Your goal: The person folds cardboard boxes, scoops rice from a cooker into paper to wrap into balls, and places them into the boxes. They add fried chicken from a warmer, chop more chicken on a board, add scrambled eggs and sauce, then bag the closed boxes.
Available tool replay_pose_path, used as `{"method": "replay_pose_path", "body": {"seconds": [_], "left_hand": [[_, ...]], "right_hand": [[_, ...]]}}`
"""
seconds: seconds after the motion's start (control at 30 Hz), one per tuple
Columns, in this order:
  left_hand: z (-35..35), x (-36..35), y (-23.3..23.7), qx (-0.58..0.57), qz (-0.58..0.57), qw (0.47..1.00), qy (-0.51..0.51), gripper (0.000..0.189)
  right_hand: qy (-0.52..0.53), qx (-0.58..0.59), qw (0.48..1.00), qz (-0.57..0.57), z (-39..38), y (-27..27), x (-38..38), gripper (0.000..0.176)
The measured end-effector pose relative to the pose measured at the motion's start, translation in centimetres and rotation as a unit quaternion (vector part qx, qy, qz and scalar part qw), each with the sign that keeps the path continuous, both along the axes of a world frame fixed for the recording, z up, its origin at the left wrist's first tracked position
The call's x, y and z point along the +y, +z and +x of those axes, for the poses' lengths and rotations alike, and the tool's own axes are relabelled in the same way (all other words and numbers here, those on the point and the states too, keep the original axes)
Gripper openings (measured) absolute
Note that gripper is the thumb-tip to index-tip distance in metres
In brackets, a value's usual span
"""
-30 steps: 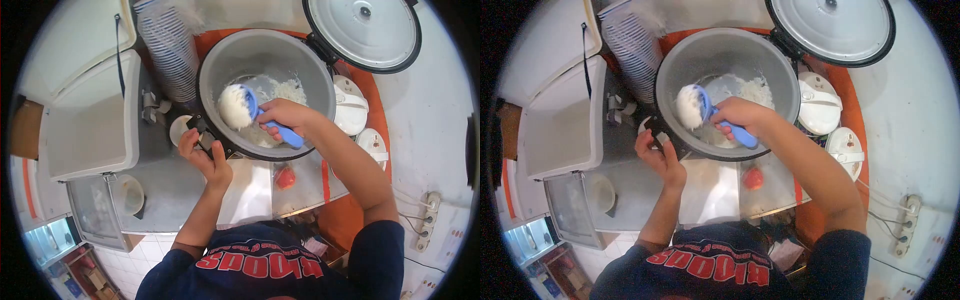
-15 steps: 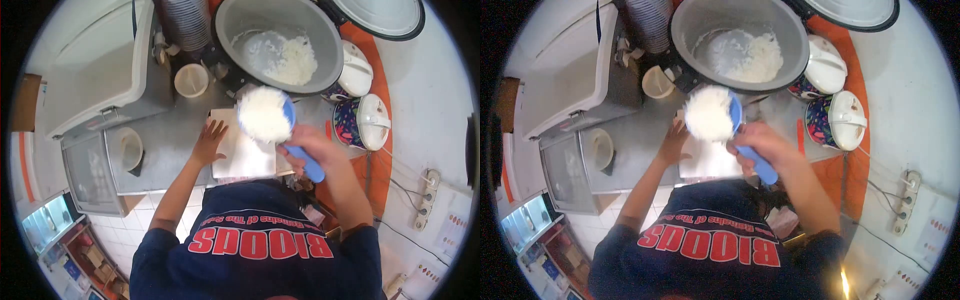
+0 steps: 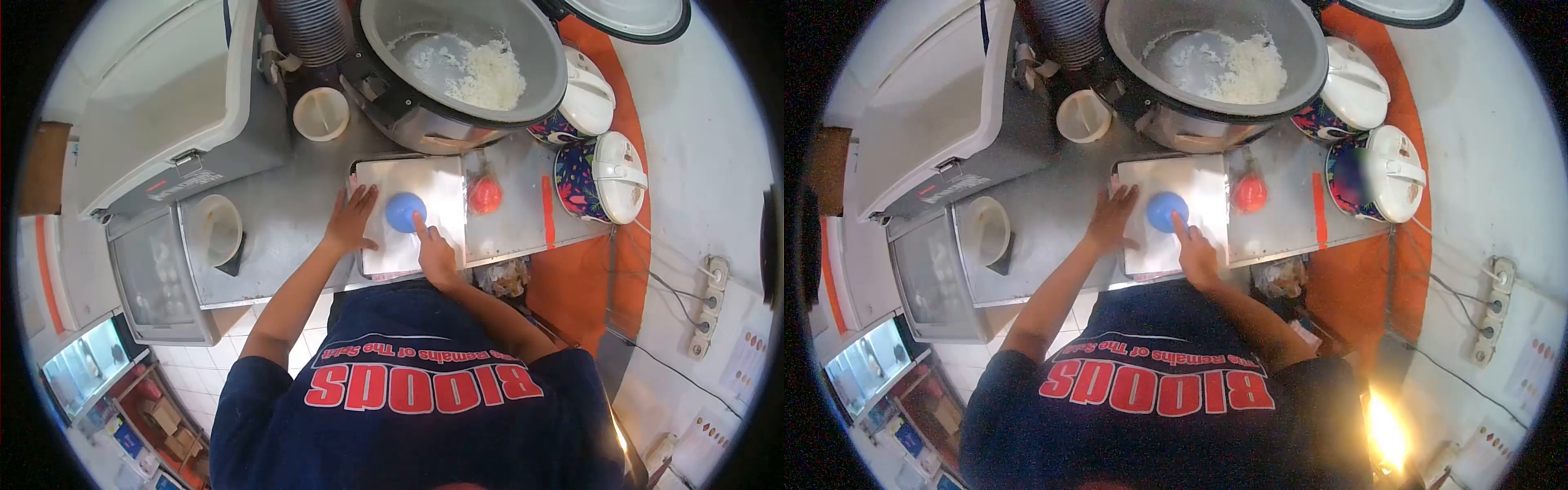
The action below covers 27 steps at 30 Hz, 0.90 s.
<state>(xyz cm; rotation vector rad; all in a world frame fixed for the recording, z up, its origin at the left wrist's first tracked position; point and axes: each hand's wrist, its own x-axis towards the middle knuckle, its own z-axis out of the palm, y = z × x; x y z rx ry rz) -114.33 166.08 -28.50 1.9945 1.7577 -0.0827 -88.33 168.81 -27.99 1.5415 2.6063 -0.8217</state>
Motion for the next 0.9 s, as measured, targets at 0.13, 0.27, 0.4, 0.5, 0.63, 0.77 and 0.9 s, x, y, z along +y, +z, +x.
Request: {"method": "replay_pose_path", "body": {"seconds": [0.13,0.27,0.4,0.5,0.63,0.77,0.9], "left_hand": [[0.2,-0.4,-0.4,0.004,0.009,1.000,0.005,0.142],[0.4,0.1,0.1,0.031,-0.008,0.999,-0.001,0.142],[0.5,0.1,0.6,0.030,0.000,1.000,0.001,0.128],[0.5,1.5,0.3,-0.034,0.030,0.998,0.045,0.092],[1.5,3.8,-3.5,-0.045,0.249,0.964,0.082,0.060],[3.8,3.9,-3.4,0.044,0.230,0.966,0.106,0.054],[4.4,4.3,-2.9,0.027,0.236,0.964,0.118,0.046]], "right_hand": [[-0.026,-0.028,0.999,-0.007,0.1,0.9,-0.4,0.077],[-0.038,-0.074,0.996,-0.012,0.5,0.6,0.0,0.078],[-0.002,0.059,0.997,-0.039,3.0,1.6,1.6,0.078],[0.011,0.161,0.987,-0.016,4.0,4.3,1.8,0.078],[-0.059,0.260,0.964,0.003,4.7,4.7,1.2,0.075],[-0.270,0.204,0.936,0.095,8.2,4.9,1.7,0.075],[-0.339,0.232,0.893,0.186,13.6,1.0,4.7,0.072]]}}
